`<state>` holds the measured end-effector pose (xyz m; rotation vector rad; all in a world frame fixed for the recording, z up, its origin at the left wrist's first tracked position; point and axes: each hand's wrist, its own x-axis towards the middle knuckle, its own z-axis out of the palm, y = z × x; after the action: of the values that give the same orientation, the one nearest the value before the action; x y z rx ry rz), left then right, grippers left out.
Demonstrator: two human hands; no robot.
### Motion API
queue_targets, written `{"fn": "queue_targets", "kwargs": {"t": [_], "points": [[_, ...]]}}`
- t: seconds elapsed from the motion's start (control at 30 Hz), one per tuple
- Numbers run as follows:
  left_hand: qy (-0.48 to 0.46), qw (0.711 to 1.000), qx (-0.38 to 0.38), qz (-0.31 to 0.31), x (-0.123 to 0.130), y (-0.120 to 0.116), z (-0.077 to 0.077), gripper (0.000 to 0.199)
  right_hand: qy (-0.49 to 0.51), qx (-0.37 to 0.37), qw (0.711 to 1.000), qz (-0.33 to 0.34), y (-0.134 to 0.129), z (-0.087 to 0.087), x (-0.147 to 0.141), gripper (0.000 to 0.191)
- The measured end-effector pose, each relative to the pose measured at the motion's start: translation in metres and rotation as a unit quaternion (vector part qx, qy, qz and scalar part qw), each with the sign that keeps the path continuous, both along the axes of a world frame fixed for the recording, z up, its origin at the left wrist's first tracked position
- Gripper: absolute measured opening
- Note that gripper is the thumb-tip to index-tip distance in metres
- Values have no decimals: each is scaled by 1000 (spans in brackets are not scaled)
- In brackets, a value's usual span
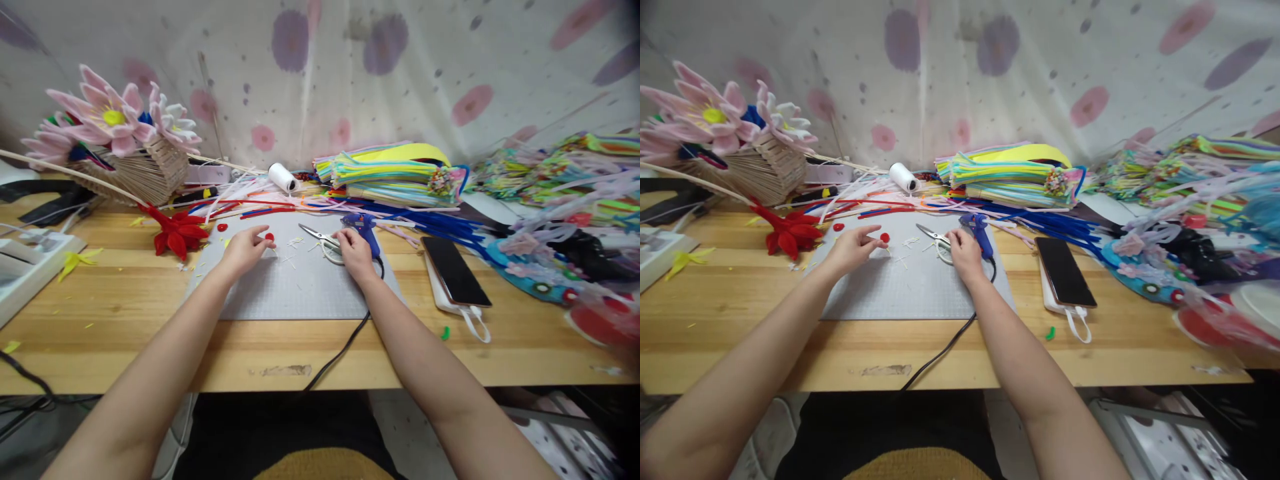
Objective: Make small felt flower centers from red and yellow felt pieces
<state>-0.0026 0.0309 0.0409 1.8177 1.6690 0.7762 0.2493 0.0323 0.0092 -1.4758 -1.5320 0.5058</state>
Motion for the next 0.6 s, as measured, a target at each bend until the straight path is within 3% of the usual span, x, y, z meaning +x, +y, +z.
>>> {"fn": "queue_targets", "kwargs": {"t": [0.2, 0.4, 0.6], "points": [[-130, 991, 10, 33, -2, -15, -23, 50, -51, 18, 998, 21, 1, -1, 2, 13], [-237, 959, 97, 118, -8, -16, -24, 48, -145, 21, 978, 145, -5, 2, 2, 28], [-189, 975, 99, 64, -9, -18, -29, 42, -216, 16, 966, 139, -6, 0, -6, 30]]}}
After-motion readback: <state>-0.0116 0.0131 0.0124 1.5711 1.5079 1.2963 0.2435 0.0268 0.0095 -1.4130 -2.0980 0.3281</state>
